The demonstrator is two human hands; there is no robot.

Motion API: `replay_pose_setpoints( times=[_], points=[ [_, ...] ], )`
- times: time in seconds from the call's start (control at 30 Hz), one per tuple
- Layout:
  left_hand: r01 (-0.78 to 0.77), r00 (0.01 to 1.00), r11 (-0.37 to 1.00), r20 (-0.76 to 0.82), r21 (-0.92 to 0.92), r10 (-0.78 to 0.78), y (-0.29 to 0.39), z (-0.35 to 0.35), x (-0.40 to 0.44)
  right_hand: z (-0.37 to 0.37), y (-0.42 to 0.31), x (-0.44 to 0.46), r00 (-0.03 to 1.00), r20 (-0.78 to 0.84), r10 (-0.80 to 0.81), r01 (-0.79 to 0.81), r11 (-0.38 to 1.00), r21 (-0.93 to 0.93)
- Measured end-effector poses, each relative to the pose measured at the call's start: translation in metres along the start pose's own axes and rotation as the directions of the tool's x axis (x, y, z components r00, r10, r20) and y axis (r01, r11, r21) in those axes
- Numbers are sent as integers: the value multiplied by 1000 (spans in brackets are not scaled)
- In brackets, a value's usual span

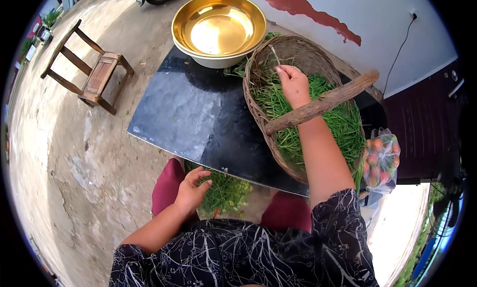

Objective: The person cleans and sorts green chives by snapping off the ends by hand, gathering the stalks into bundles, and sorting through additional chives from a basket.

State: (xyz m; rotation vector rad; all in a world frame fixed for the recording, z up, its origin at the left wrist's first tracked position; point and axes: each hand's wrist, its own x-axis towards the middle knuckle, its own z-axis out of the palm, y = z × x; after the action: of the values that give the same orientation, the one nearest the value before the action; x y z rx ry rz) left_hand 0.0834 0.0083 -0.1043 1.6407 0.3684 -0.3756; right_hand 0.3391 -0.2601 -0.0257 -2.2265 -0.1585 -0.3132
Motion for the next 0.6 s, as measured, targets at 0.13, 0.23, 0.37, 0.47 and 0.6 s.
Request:
replay_pose_setpoints(
  times=[0.13,0.23,0.37,0.47,0.6],
  points=[
    [-15,1000,999,-3,-30,15,-5,-5,2,-25,2,5,966,-131,223,-165,922,352],
    [48,999,995,-10,-88,-49,-5,-3,1,-40,2,3,939,-196,281,-163,871,464],
    [61,998,990,-17,-130,-64,1,1,-3,-49,15,-9,982,18,190,-190,969,157],
    [65,998,987,-11,-147,-67,0,5,-3,-56,12,-14,975,165,146,-161,984,80],
    [60,998,991,-15,-118,-62,-1,6,-5,-59,15,-14,883,434,179,-90,972,-219]
  ],
)
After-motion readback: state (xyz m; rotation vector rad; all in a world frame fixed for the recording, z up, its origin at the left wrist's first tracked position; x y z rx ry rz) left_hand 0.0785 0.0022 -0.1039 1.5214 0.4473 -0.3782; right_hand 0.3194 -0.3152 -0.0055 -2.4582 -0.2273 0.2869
